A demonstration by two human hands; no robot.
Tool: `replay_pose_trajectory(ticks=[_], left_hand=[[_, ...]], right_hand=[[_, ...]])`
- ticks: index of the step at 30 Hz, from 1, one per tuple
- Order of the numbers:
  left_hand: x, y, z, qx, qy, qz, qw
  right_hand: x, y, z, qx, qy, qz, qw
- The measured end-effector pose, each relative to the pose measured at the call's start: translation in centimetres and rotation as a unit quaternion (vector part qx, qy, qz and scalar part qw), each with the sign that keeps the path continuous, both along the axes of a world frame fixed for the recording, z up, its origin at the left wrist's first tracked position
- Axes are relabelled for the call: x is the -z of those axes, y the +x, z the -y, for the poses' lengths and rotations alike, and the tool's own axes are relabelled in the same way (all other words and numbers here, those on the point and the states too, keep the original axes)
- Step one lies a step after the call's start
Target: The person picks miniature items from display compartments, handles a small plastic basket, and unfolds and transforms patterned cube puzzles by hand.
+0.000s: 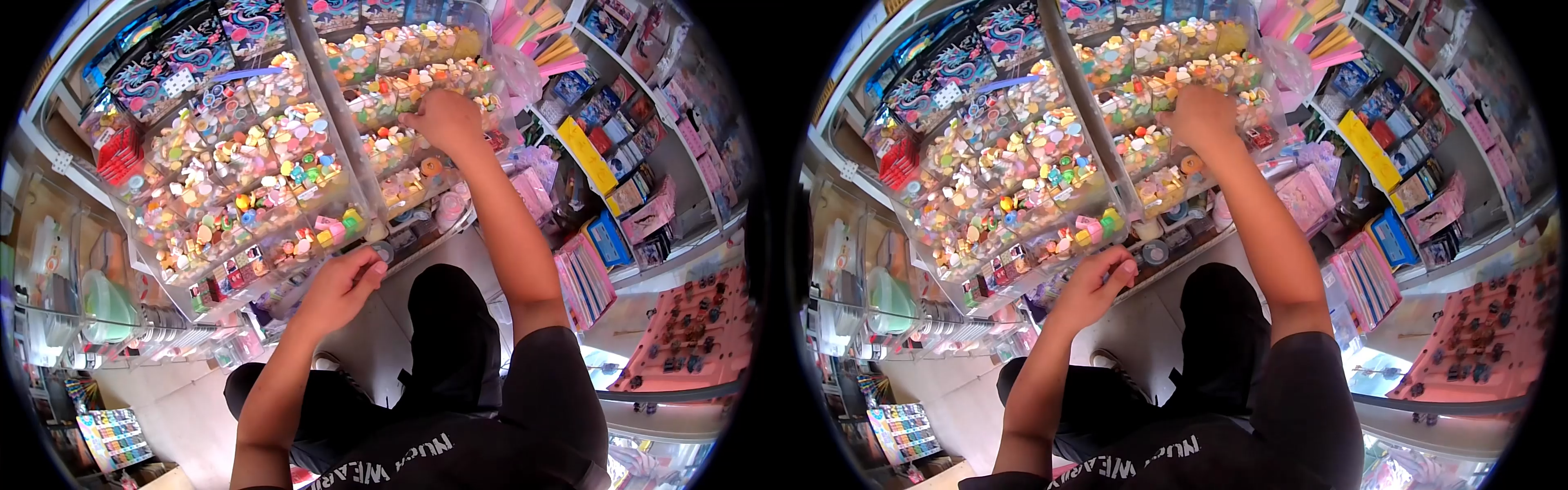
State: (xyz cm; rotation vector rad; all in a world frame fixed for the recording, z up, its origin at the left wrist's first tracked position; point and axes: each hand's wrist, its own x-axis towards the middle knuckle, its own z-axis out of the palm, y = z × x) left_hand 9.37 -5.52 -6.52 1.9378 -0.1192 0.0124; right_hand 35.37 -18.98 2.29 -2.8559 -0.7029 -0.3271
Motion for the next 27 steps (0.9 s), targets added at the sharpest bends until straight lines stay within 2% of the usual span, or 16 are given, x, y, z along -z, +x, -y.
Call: replay_pose_trajectory(ticks=[7,9,10,12,13,15,19,21,22,24,27], left_hand=[[0.1,0.1,-0.2,-0.001,0.016,0.015,1.000],[0.4,0.2,-0.3,0.003,0.024,0.024,0.999],[0.3,0.2,-0.4,0.001,0.023,0.024,0.999],[0.1,0.1,-0.4,0.005,0.031,0.022,0.999],[0.2,0.1,-0.5,0.004,0.031,0.022,0.999],[0.2,0.2,-0.5,0.006,0.037,0.029,0.999],[0.5,0.2,-0.6,0.006,0.040,0.031,0.999],[0.7,0.3,-0.7,0.005,0.046,0.035,0.998],[0.7,0.3,-0.7,0.005,0.046,0.035,0.998],[0.8,0.3,-0.7,0.006,0.053,0.042,0.998],[0.5,0.3,-0.6,0.005,0.055,0.040,0.998]], right_hand=[[0.1,0.6,0.6,-0.011,-0.026,-0.017,0.999],[0.4,0.5,1.1,-0.047,0.092,0.006,0.995],[0.7,1.2,1.6,-0.049,0.092,0.006,0.995],[1.1,2.3,2.2,-0.162,0.295,-0.142,0.931],[1.5,2.6,2.5,-0.163,0.295,-0.143,0.931],[1.5,2.2,2.9,-0.217,0.407,-0.242,0.853],[2.8,2.5,3.2,-0.224,0.437,-0.239,0.837],[3.1,1.8,3.3,-0.205,0.384,-0.080,0.897],[3.3,1.4,3.3,-0.205,0.384,-0.080,0.897],[3.2,0.6,3.0,-0.200,0.295,0.039,0.933],[2.9,0.5,2.9,-0.223,0.244,0.089,0.940]])
